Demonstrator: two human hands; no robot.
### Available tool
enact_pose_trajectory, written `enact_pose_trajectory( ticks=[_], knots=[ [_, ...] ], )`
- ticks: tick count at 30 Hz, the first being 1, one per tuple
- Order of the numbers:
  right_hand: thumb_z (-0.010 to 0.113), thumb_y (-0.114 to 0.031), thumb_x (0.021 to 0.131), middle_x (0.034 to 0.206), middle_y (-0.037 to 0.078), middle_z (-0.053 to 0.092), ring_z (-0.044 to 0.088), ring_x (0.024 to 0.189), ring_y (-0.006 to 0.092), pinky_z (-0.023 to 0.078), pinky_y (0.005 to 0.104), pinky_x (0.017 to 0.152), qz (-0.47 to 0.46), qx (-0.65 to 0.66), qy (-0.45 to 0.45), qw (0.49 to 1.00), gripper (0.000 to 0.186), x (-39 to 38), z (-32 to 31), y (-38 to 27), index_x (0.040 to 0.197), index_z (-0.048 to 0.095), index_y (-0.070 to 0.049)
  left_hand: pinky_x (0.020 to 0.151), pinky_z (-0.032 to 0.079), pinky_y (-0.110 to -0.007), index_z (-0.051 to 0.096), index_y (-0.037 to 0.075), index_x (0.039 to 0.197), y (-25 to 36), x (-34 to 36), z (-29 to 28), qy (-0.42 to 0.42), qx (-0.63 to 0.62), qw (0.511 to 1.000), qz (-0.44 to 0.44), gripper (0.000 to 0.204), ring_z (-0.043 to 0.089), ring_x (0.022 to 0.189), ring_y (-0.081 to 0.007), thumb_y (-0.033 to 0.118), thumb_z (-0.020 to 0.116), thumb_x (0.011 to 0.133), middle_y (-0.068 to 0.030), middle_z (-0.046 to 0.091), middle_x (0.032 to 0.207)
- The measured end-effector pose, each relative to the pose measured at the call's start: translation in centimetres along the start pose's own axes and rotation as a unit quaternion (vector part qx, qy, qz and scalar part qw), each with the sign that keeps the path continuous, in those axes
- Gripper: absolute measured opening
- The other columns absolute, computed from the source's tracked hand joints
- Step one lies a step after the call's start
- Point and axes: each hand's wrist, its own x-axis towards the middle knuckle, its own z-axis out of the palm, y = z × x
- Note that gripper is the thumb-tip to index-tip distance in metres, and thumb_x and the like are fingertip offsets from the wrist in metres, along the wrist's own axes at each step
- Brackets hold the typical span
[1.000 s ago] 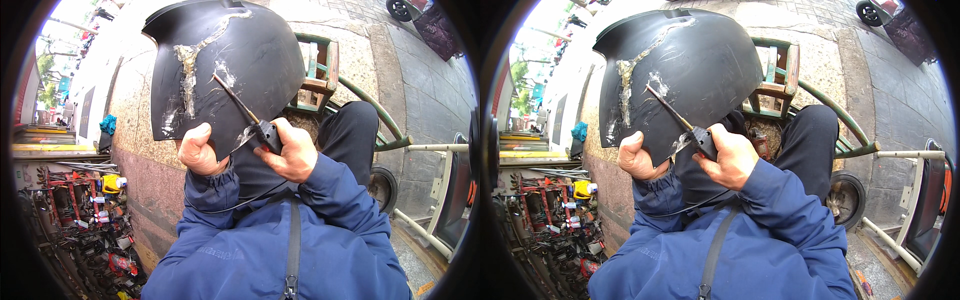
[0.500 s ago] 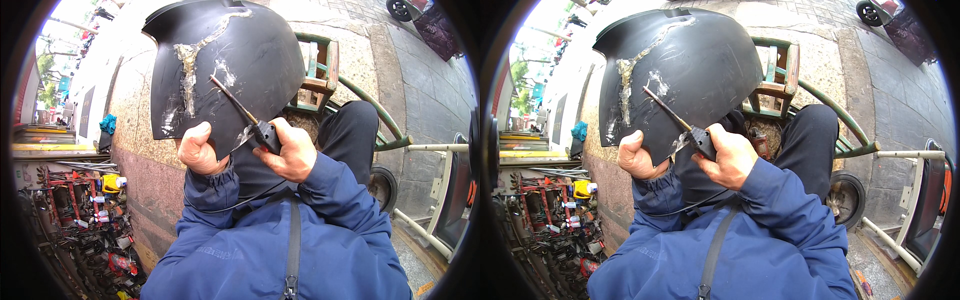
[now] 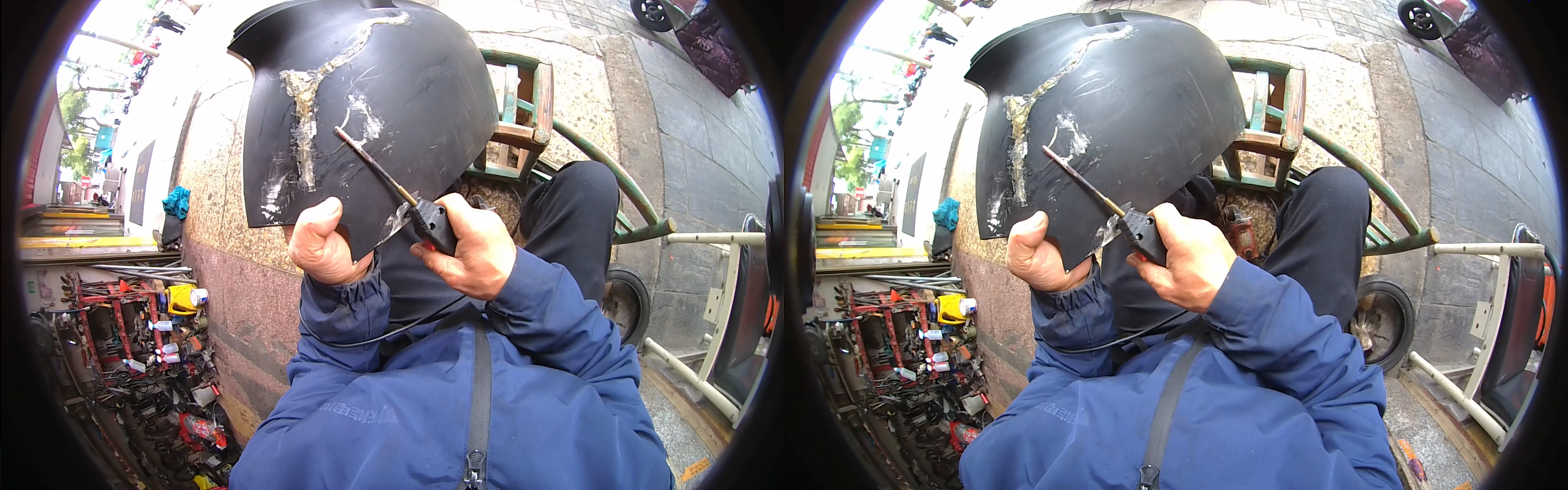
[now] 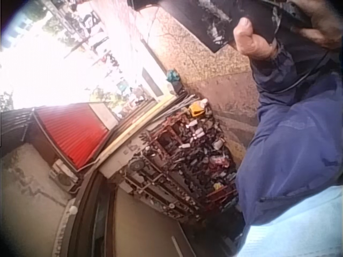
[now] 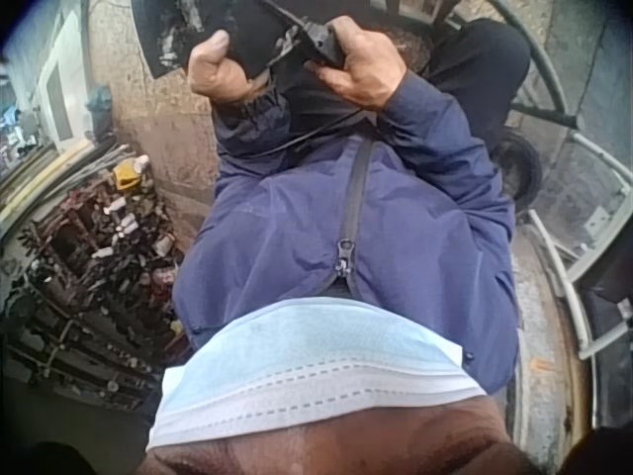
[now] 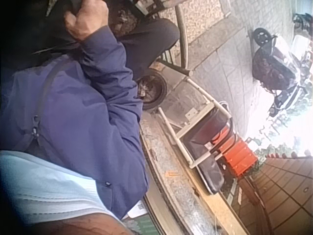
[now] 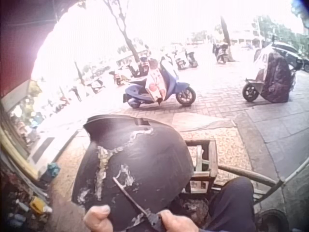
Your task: The person uses a soldering iron to melt and fuse a crack on a black plastic motorcycle fairing. They hold the fairing with one hand and guide the hot tip along the damaged area, producing smoke as the plastic softens and bonds.
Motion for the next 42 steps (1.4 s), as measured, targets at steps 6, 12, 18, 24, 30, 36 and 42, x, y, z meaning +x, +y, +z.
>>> enact_pose_trajectory(
  ticks=[6, 12, 18, 24, 30, 36, 42],
  knots=[
    [0.081, -0.011, 0.082, 0.079, 0.012, 0.065, 0.066, 0.068, 0.029, 0.053, 0.0364, 0.067, 0.003, -0.017, 0.01, 1.0, 0.037, 0.0, -0.2, 0.5, 0.108, 0.056, -0.003, 0.103, 0.051, -0.051, 0.061, -0.011, 0.123, 0.0, 0.0, 0.0, -0.007, 0.02, 1.0, 0.016, 0.053, 0.067, 0.11, -0.0386, 0.016, 0.057, 0.078, -0.0241, 0.067, 0.121],
    [0.081, -0.011, 0.082, 0.077, 0.011, 0.065, 0.066, 0.067, 0.0273, 0.052, 0.0362, 0.067, 0.02, -0.021, 0.021, 0.999, 0.037, -0.1, -0.2, 0.6, 0.107, 0.056, -0.003, 0.103, 0.052, -0.051, 0.061, -0.013, 0.122, 0.1, 0.4, -0.1, -0.018, -0.059, 0.998, -0.005, 0.053, 0.067, 0.111, -0.0397, 0.014, 0.056, 0.077, -0.0259, 0.067, 0.122],
    [0.081, -0.012, 0.082, 0.076, 0.011, 0.064, 0.065, 0.066, 0.0267, 0.052, 0.0362, 0.066, 0.002, -0.006, 0.021, 1.0, 0.036, -0.2, 0.0, 0.5, 0.107, 0.056, -0.003, 0.103, 0.051, -0.052, 0.06, -0.014, 0.124, 0.4, 0.3, -0.3, -0.02, -0.097, 0.994, -0.039, 0.054, 0.066, 0.112, -0.0402, 0.013, 0.056, 0.076, -0.0267, 0.066, 0.123],
    [0.079, -0.012, 0.083, 0.08, 0.019, 0.066, 0.068, 0.076, 0.0409, 0.054, 0.0439, 0.069, 0.055, 0.001, 0.024, 0.998, 0.037, -0.1, -0.5, 0.0, 0.108, 0.054, -0.001, 0.106, 0.049, -0.052, 0.059, -0.013, 0.125, -0.8, 0.2, -0.3, -0.017, 0.108, 0.988, 0.104, 0.056, 0.065, 0.115, -0.0404, 0.013, 0.056, 0.075, -0.0273, 0.065, 0.125],
    [0.079, -0.012, 0.083, 0.08, 0.017, 0.066, 0.067, 0.074, 0.0364, 0.053, 0.0416, 0.068, 0.042, -0.007, 0.02, 0.999, 0.036, 0.2, -0.6, -0.1, 0.108, 0.055, -0.001, 0.107, 0.048, -0.052, 0.059, -0.013, 0.126, -0.2, 0.3, 0.0, -0.022, -0.042, 0.999, 0.015, 0.058, 0.064, 0.116, -0.0403, 0.013, 0.056, 0.074, -0.027, 0.064, 0.126],
    [0.081, -0.011, 0.082, 0.077, 0.012, 0.065, 0.065, 0.068, 0.0258, 0.052, 0.036, 0.067, 0.027, -0.007, 0.043, 0.999, 0.036, 0.8, -1.0, -0.4, 0.108, 0.058, -0.002, 0.107, 0.048, -0.05, 0.059, -0.011, 0.126, 0.1, 0.3, 1.5, -0.035, -0.103, 0.994, 0.009, 0.058, 0.064, 0.115, -0.0396, 0.01, 0.055, 0.072, -0.0261, 0.064, 0.125],
    [0.081, -0.011, 0.081, 0.077, 0.014, 0.065, 0.065, 0.067, 0.0276, 0.052, 0.0361, 0.067, 0.029, -0.019, 0.027, 0.999, 0.036, 1.1, -1.3, -0.7, 0.106, 0.058, -0.002, 0.107, 0.05, -0.049, 0.06, -0.014, 0.122, 1.2, -0.4, 2.4, -0.09, -0.173, 0.98, -0.051, 0.056, 0.064, 0.116, -0.039, 0.004, 0.053, 0.069, -0.027, 0.064, 0.123]
  ],
)
